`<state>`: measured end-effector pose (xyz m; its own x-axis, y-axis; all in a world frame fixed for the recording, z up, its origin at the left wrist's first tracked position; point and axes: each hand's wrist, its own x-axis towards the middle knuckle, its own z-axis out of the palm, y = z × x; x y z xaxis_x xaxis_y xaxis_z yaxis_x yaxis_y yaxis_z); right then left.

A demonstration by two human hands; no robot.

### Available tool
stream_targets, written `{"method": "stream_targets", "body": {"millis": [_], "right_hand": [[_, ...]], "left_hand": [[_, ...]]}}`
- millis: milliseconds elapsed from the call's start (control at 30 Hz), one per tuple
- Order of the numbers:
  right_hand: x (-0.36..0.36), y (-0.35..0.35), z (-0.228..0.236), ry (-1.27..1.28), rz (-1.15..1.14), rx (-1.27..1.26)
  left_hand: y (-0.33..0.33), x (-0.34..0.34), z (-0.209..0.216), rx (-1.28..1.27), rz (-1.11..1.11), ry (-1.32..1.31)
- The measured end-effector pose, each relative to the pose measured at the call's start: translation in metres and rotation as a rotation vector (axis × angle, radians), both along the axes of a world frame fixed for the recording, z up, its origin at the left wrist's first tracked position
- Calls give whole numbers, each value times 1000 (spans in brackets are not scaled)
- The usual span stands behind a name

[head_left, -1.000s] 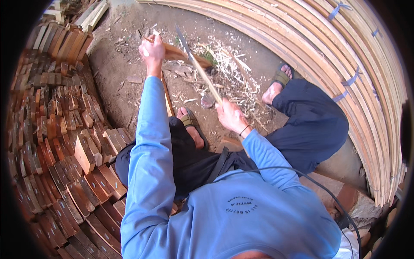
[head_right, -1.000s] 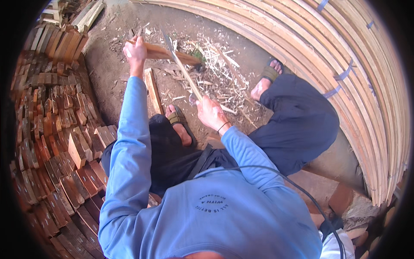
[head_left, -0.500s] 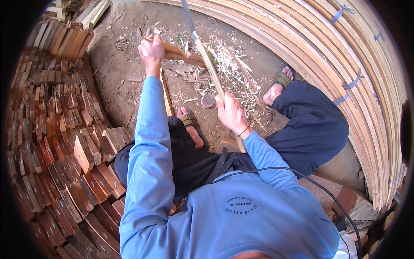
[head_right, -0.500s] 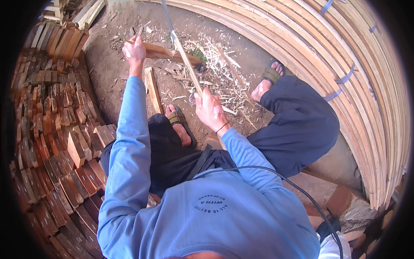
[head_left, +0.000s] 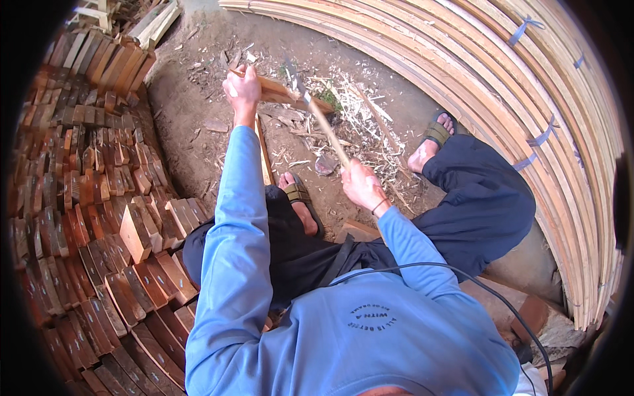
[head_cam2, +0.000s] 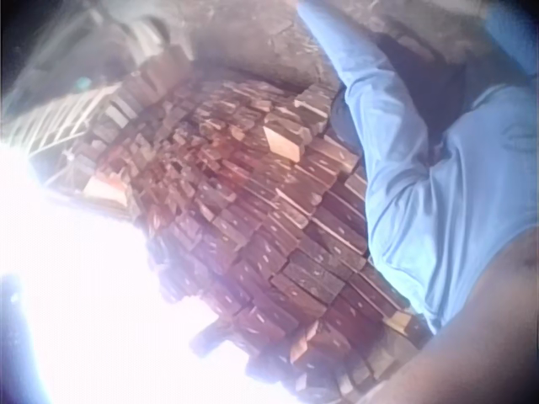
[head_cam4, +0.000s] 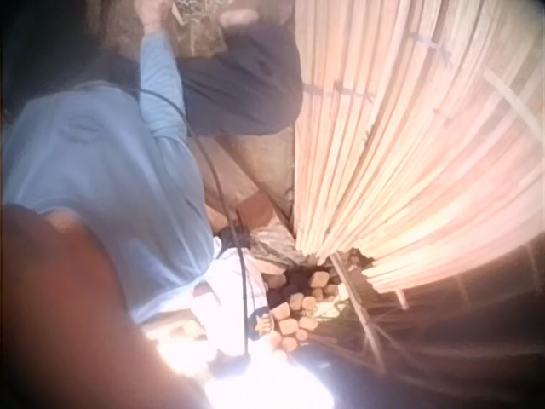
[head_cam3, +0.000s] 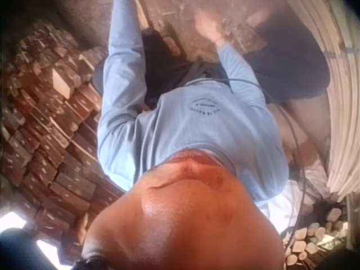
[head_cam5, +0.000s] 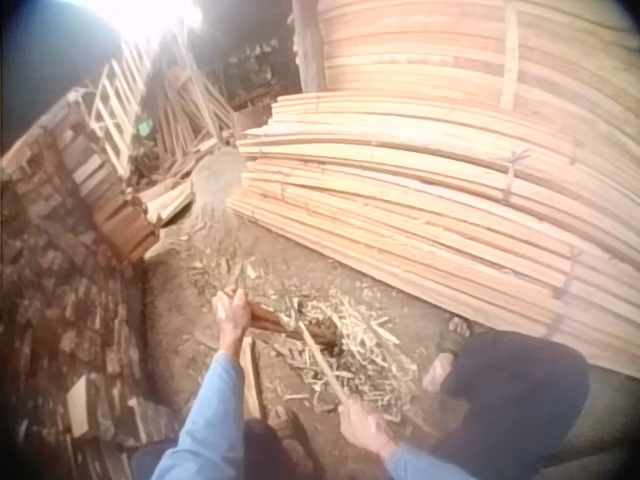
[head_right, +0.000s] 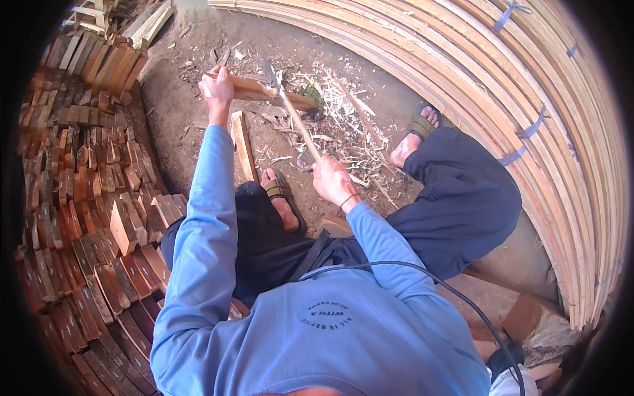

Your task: The person shapes a piece of wood by hitting it repeatedly with an axe while sitting on the ground next to stacks of lumber.

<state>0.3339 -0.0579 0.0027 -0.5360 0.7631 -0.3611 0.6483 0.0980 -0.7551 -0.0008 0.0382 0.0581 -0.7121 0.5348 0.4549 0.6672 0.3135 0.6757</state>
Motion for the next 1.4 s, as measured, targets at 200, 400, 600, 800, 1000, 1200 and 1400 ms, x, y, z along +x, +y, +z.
{"method": "stream_targets", "body": {"millis": [200,400,600,800,1000,1200,1400], "right_hand": [[-8,-5,17,67,-123,14],[1,-15,14,32,-2,89],[-11,-8,32,165,-144,210],[-2,3,40,54,-74,106],[-1,-8,-7,15,23,69],[-10,3,46,165,-130,43],[-2,2,28,49,-30,60]], "left_hand": [[-3,12,26,-263,-39,-115],[2,19,11,-101,-29,-5],[0,15,22,-176,-36,-67],[-9,3,6,-126,-28,-10],[1,14,15,-117,-46,-50],[-9,9,16,-180,-30,-74],[-4,6,16,-132,-22,-17]]}}
